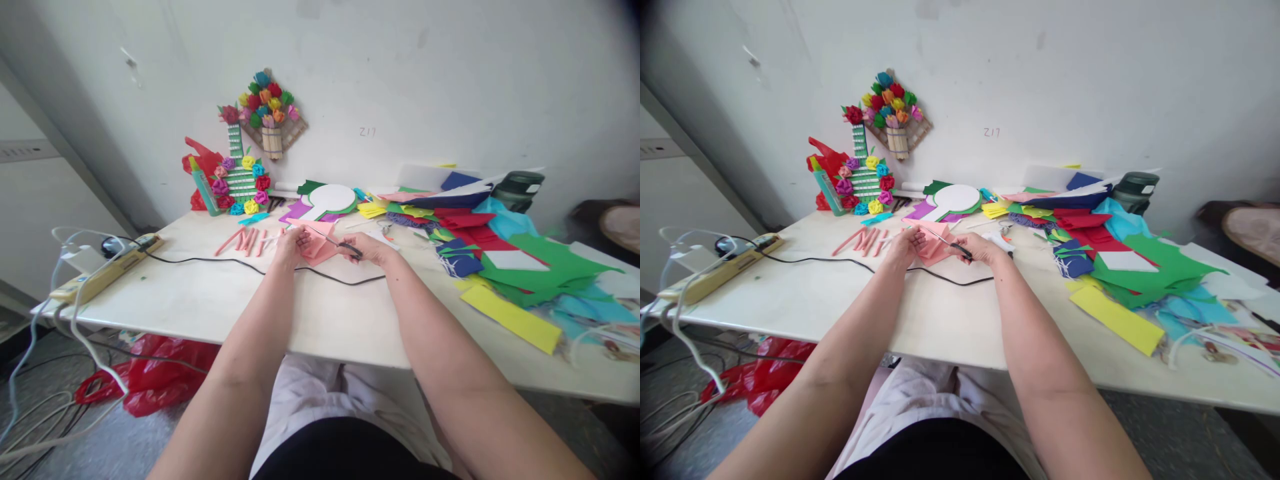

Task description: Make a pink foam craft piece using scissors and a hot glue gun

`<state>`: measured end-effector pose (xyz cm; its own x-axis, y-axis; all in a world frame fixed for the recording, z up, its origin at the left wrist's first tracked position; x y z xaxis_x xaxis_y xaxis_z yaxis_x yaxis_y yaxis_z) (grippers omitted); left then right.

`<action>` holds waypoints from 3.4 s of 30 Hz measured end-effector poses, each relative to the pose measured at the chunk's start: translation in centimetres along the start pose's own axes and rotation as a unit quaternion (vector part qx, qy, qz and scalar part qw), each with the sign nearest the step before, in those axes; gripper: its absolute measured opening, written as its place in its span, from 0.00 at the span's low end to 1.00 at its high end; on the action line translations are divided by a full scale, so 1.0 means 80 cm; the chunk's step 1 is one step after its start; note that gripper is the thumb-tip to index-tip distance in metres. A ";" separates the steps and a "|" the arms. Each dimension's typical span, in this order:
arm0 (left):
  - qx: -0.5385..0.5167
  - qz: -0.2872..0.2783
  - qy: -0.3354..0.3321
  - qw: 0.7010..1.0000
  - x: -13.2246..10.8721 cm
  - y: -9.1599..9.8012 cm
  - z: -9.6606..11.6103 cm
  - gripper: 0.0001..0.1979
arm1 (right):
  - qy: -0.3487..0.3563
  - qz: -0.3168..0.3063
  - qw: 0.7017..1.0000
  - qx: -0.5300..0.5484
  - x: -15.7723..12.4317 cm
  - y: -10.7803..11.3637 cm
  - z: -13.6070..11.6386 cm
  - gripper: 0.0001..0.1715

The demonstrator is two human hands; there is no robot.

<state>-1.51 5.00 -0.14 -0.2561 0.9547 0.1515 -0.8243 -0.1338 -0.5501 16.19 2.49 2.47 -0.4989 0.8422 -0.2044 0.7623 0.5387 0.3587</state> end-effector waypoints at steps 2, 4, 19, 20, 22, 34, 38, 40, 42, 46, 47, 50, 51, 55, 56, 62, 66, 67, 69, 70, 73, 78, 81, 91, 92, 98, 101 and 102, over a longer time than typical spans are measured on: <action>-0.001 -0.015 0.000 1.000 -0.001 -0.002 0.001 0.03 | 0.002 0.001 1.000 0.002 0.001 0.001 0.001 0.15; -0.004 -0.027 -0.005 1.000 -0.001 -0.003 0.002 0.02 | 0.002 0.000 1.000 0.001 0.001 0.001 0.002 0.15; 0.029 -0.070 -0.033 0.997 -0.006 -0.008 0.009 0.05 | -0.001 -0.010 1.000 0.017 -0.009 -0.002 -0.005 0.17; 0.029 -0.069 -0.034 0.997 -0.006 -0.008 0.009 0.05 | -0.002 -0.007 1.000 0.015 -0.009 -0.002 -0.005 0.17; 0.027 -0.066 -0.036 0.997 -0.005 -0.008 0.008 0.04 | -0.002 -0.005 1.000 0.011 -0.008 -0.002 -0.005 0.17; 0.021 -0.061 -0.038 0.997 -0.008 -0.012 0.011 0.04 | 0.003 -0.008 1.000 0.000 -0.005 -0.004 -0.007 0.20; 0.017 -0.057 -0.036 0.998 -0.010 -0.013 0.012 0.04 | 0.010 -0.002 1.000 -0.003 0.003 -0.001 0.000 0.20; 0.017 -0.055 -0.039 0.998 -0.011 -0.013 0.012 0.05 | 0.014 0.003 1.000 -0.008 0.006 0.000 0.002 0.20; 0.018 -0.054 -0.043 0.997 -0.011 -0.012 0.012 0.06 | 0.015 0.007 1.000 -0.010 0.007 0.001 0.003 0.21; 0.013 -0.066 -0.051 0.996 -0.010 -0.014 0.012 0.06 | 0.014 0.008 1.000 -0.006 0.007 0.000 0.003 0.21; 0.014 -0.069 -0.050 0.996 -0.010 -0.014 0.012 0.06 | 0.014 0.007 1.000 -0.006 0.007 0.000 0.003 0.21; 0.020 -0.061 -0.044 0.997 -0.011 -0.014 0.012 0.05 | 0.015 0.005 1.000 -0.010 0.010 0.001 0.006 0.21; 0.021 -0.058 -0.041 0.997 -0.011 -0.014 0.012 0.05 | 0.016 0.005 1.000 -0.013 0.011 0.001 0.006 0.21; 0.011 -0.044 -0.033 0.998 -0.011 -0.014 0.011 0.04 | 0.020 0.009 1.000 -0.020 0.012 0.001 0.007 0.22; 0.007 -0.041 -0.030 0.999 -0.010 -0.013 0.010 0.03 | 0.020 0.009 1.000 -0.020 0.012 0.001 0.007 0.22; -0.002 -0.034 -0.034 0.999 -0.005 -0.011 0.006 0.05 | 0.017 0.014 1.000 -0.020 0.013 -0.001 0.007 0.22; 0.002 -0.029 -0.038 0.999 -0.003 -0.009 0.004 0.04 | 0.018 0.009 1.000 -0.018 0.013 -0.002 0.006 0.21; 0.003 -0.029 -0.038 0.999 -0.002 -0.009 0.004 0.03 | 0.018 0.007 1.000 -0.016 0.013 -0.002 0.006 0.21; 0.006 -0.029 -0.036 0.999 -0.002 -0.009 0.004 0.03 | 0.016 0.006 1.000 -0.016 0.014 -0.002 0.006 0.21; 0.007 -0.028 -0.036 0.999 -0.002 -0.009 0.004 0.03 | 0.016 0.006 1.000 -0.016 0.014 -0.003 0.007 0.21; 0.007 -0.027 -0.036 0.999 -0.003 -0.009 0.005 0.03 | 0.020 0.008 1.000 -0.018 0.013 -0.003 0.006 0.21; 0.000 -0.031 -0.033 0.999 -0.004 -0.012 0.005 0.03 | 0.020 0.009 0.999 -0.024 0.011 -0.004 0.003 0.21; -0.003 -0.029 -0.031 0.999 -0.002 -0.011 0.004 0.03 | 0.018 0.010 1.000 -0.022 0.010 -0.004 0.002 0.21; -0.012 -0.034 -0.035 0.999 -0.002 -0.011 0.004 0.03 | 0.025 0.005 1.000 -0.002 0.009 -0.003 0.000 0.18; -0.013 -0.034 -0.036 0.999 -0.003 -0.011 0.005 0.03 | 0.025 0.004 1.000 -0.001 0.010 -0.003 0.000 0.18; -0.015 -0.032 -0.029 0.999 -0.004 -0.012 0.005 0.03 | 0.013 0.001 1.000 -0.017 0.010 -0.005 0.003 0.19; -0.015 -0.042 -0.028 0.999 -0.004 -0.013 0.003 0.02 | 0.014 0.000 1.000 -0.020 0.008 -0.006 0.002 0.20; -0.014 -0.044 -0.028 0.999 -0.003 -0.013 0.002 0.02 | 0.016 0.001 1.000 -0.021 0.007 -0.007 0.001 0.20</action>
<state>-0.68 4.85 0.49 -0.2116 0.9460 0.2454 -0.8302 -0.0415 -0.5559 15.53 2.70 2.09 -0.5112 0.8416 -0.1743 0.7457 0.5351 0.3970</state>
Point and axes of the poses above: each hand's wrist, its own x-axis towards the middle knuckle, its own y-axis out of the back of the hand, z = x × y, the point moved 6 cm from there along x, towards the middle knuckle, and after that the axes turned 13 degrees about -y, right-handed, at the moved point
